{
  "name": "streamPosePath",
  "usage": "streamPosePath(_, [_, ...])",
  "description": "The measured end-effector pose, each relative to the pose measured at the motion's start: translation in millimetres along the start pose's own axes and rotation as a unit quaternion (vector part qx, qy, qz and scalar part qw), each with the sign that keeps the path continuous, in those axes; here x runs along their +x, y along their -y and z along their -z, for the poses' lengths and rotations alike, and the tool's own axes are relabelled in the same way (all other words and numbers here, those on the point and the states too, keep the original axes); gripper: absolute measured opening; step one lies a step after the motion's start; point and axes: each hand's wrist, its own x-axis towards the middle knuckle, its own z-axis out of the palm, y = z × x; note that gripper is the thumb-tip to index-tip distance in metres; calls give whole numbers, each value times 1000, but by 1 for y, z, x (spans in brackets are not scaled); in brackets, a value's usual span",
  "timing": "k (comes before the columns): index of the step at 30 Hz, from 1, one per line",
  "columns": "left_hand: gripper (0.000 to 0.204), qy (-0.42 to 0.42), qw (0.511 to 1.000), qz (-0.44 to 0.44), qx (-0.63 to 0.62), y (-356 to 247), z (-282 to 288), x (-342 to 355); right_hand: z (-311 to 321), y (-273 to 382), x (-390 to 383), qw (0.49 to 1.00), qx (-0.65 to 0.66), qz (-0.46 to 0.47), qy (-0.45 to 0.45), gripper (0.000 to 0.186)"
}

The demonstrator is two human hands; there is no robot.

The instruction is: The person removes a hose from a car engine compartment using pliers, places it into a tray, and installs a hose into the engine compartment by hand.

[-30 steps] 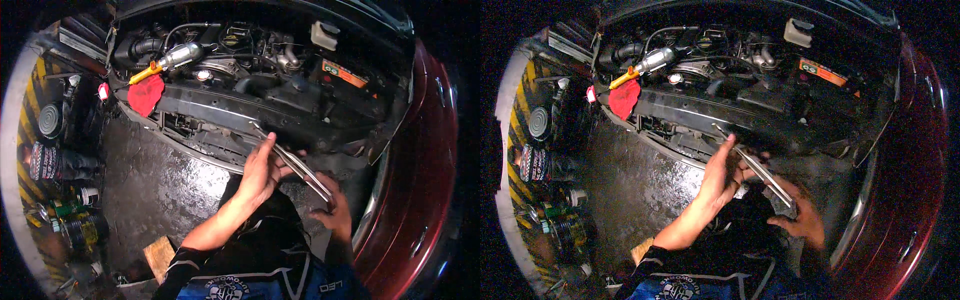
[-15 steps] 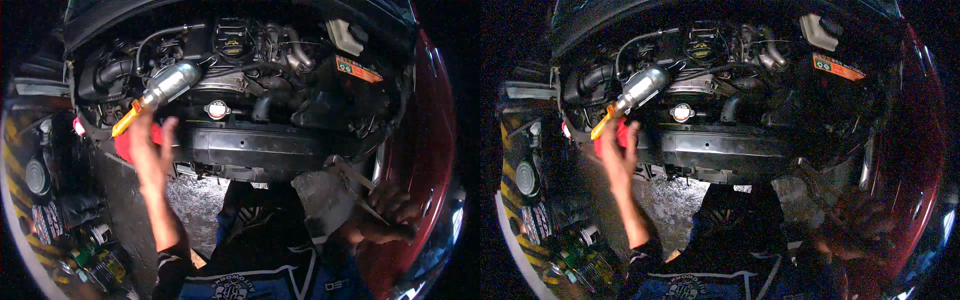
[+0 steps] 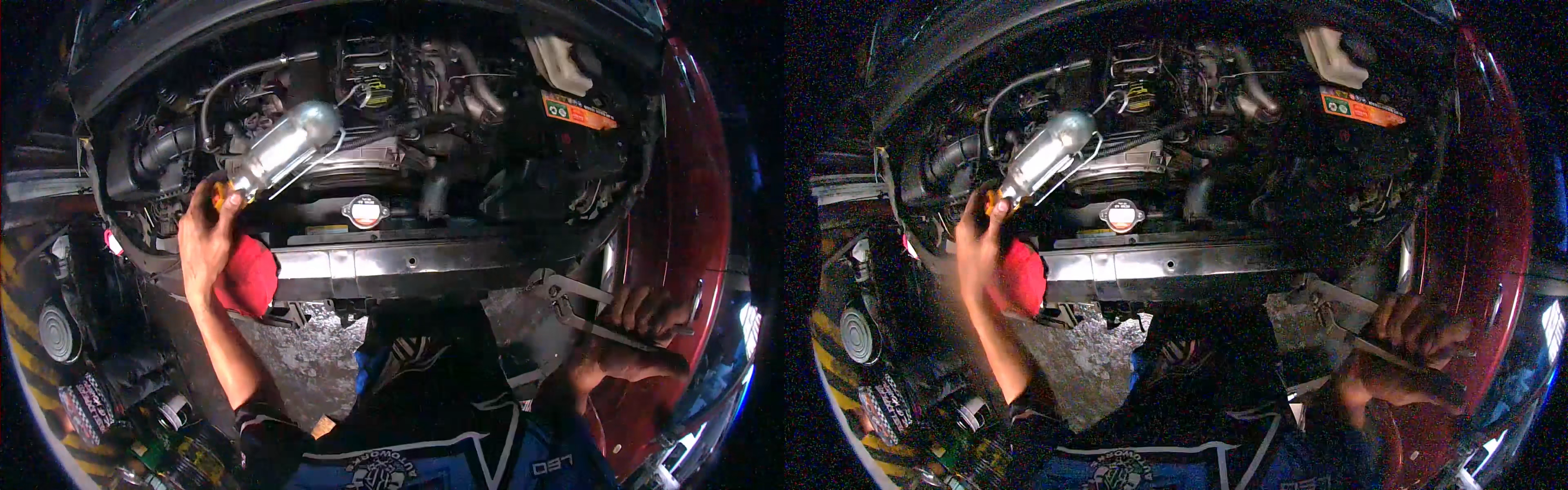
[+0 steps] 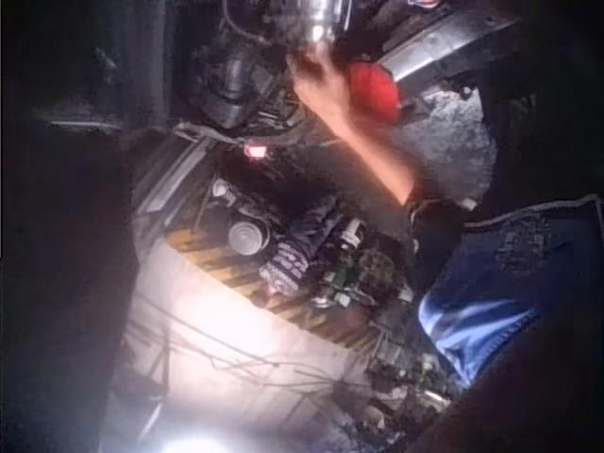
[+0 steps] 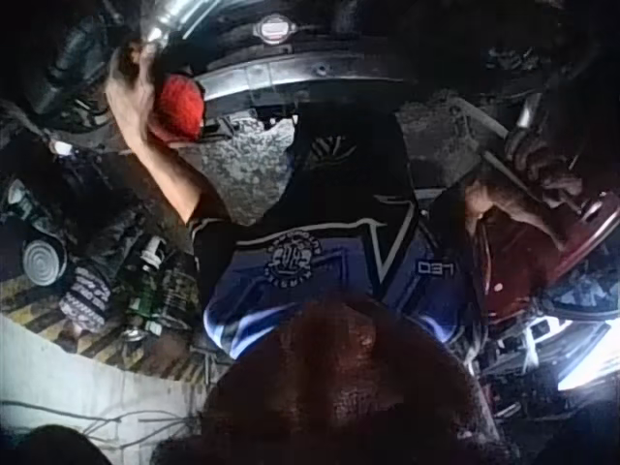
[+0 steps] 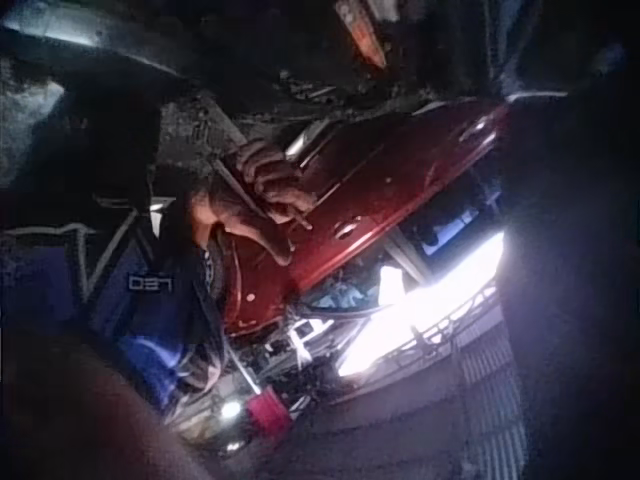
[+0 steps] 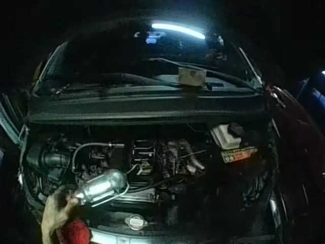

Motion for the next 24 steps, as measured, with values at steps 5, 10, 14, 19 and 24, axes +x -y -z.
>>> streamPosePath(5, [56,18,999,17,-21,-9,-20,12,-4,-3,-1,999,16,-15,28,60])
streamPosePath(10, [63,6,998,22,67,-3,-36,12,3,-2,-2,997,4,-32,72,62])
streamPosePath(14, [69,7,992,-28,124,-3,-38,10,8,-4,-7,998,-14,-14,55,61])
streamPosePath(19, [67,30,989,-19,144,-5,-22,6,10,-2,-9,997,-8,-26,76,60])
streamPosePath(24, [58,69,995,-6,74,-1,-10,7,15,0,-17,995,55,-37,74,58])
